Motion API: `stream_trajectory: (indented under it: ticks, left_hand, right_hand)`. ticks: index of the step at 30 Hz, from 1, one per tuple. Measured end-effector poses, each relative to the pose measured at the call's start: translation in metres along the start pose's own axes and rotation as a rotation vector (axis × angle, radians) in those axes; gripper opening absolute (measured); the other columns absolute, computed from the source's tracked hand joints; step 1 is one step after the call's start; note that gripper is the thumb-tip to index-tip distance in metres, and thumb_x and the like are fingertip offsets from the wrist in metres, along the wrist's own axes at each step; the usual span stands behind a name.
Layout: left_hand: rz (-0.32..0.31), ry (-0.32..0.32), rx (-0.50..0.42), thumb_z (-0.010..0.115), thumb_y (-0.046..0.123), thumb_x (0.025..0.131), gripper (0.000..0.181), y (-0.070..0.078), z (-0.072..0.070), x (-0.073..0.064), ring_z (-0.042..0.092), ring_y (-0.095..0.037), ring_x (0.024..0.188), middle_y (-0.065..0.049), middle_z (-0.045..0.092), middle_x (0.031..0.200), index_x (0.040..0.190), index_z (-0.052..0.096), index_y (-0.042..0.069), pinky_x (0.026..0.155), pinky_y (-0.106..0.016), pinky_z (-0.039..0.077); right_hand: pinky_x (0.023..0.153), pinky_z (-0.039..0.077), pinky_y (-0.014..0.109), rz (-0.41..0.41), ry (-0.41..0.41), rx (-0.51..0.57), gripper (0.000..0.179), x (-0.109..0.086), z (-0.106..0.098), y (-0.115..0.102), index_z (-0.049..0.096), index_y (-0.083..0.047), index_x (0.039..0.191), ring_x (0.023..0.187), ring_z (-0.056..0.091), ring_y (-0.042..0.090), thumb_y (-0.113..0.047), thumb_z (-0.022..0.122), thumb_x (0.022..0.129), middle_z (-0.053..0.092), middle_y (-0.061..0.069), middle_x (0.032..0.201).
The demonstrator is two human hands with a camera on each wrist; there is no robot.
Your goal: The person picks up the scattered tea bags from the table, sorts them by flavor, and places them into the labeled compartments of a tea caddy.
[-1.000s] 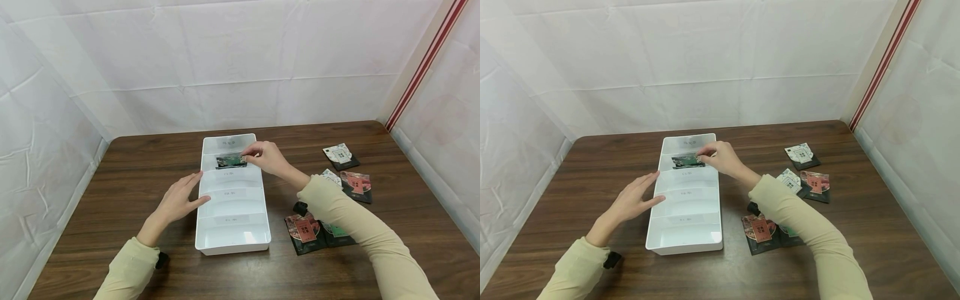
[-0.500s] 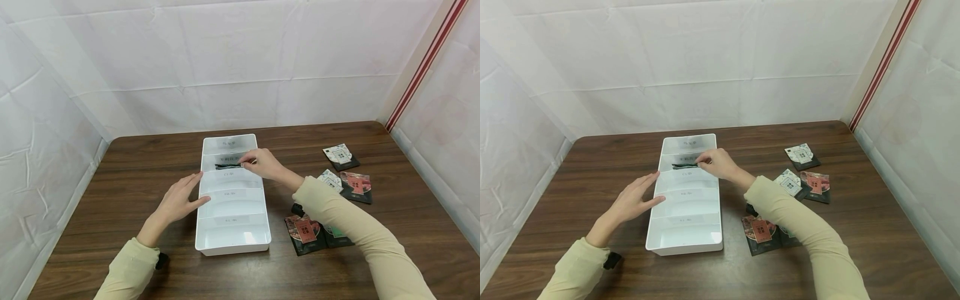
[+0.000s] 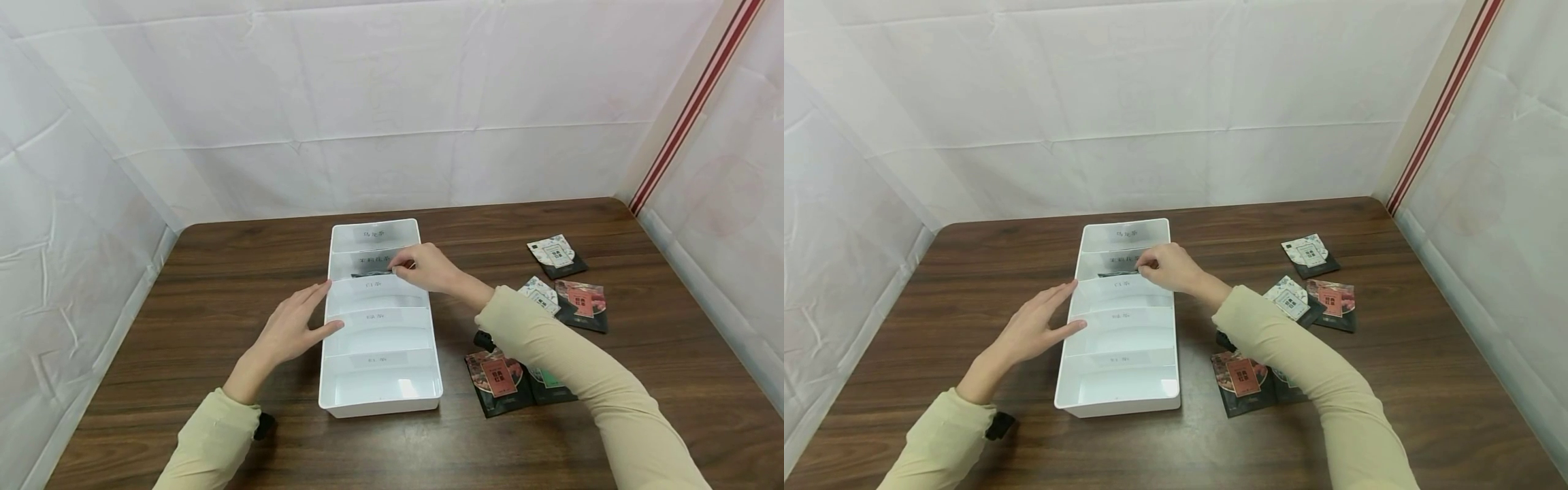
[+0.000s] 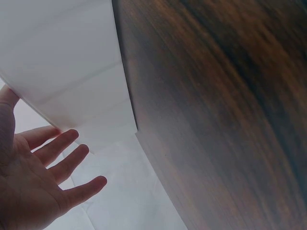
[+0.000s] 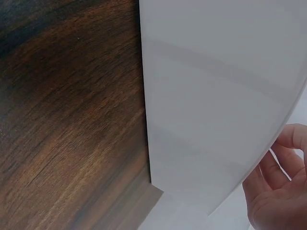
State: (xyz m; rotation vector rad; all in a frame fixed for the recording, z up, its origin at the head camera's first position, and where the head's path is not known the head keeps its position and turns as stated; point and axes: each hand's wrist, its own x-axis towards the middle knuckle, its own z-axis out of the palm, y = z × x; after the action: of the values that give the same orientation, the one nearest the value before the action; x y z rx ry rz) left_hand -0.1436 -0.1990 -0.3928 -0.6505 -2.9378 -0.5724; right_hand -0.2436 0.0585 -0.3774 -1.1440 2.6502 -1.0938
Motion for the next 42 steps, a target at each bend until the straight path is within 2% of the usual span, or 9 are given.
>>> stream_trajectory:
  ticks: [11,18,26,31,36,42]
  left_hand:
    - [-0.004,-0.004,0.003,0.060,0.042,0.081,0.073,0.001,-0.001,0.000,0.037,-0.035,0.116,-0.020,0.041,0.129,0.134,0.034,-0.001,0.092,-0.050,0.030]
    - [-0.004,-0.009,0.002,0.060,0.041,0.081,0.073,0.001,-0.001,0.000,0.037,-0.035,0.117,-0.020,0.040,0.129,0.134,0.034,-0.001,0.092,-0.051,0.029]
    - [-0.007,-0.013,0.000,0.060,0.041,0.081,0.073,0.002,-0.002,0.000,0.036,-0.035,0.117,-0.021,0.040,0.129,0.135,0.033,0.000,0.092,-0.052,0.029]
    - [-0.003,-0.011,0.005,0.060,0.041,0.081,0.073,0.000,-0.002,-0.001,0.036,-0.036,0.117,-0.022,0.040,0.129,0.135,0.033,0.000,0.092,-0.052,0.029]
    - [0.003,0.000,0.010,0.061,0.041,0.081,0.073,-0.001,-0.001,-0.001,0.037,-0.036,0.116,-0.022,0.041,0.128,0.135,0.034,0.000,0.092,-0.052,0.029]
    - [0.002,-0.001,0.011,0.061,0.041,0.080,0.073,-0.001,-0.001,-0.002,0.037,-0.036,0.116,-0.022,0.041,0.128,0.135,0.034,0.000,0.092,-0.052,0.029]
  right_hand:
    - [0.065,0.047,0.024,0.020,-0.002,0.005,0.017,0.001,-0.001,0.000,0.069,-0.004,0.091,0.074,0.058,0.011,-0.008,0.053,0.087,0.065,0.004,0.087]
    - [0.068,0.046,0.024,0.043,0.041,0.040,0.020,0.002,-0.011,0.003,0.067,0.000,0.097,0.074,0.057,0.010,-0.012,0.053,0.089,0.065,0.004,0.088]
    - [0.069,0.046,0.030,0.110,0.080,0.126,0.025,-0.005,-0.045,0.005,0.065,-0.005,0.103,0.081,0.057,0.014,-0.022,0.053,0.090,0.063,0.002,0.094]
    - [0.071,0.048,0.033,0.121,0.111,0.232,0.028,-0.016,-0.068,0.012,0.063,-0.004,0.105,0.084,0.059,0.023,-0.025,0.053,0.089,0.063,0.010,0.096]
    - [0.077,0.047,0.035,0.160,0.139,0.374,0.032,-0.033,-0.094,0.023,0.057,0.004,0.111,0.092,0.057,0.029,-0.019,0.052,0.091,0.060,0.018,0.102]
    - [0.079,0.046,0.030,0.270,0.231,0.446,0.040,-0.059,-0.127,0.043,0.053,0.005,0.116,0.097,0.055,0.027,-0.025,0.052,0.090,0.059,0.016,0.105]
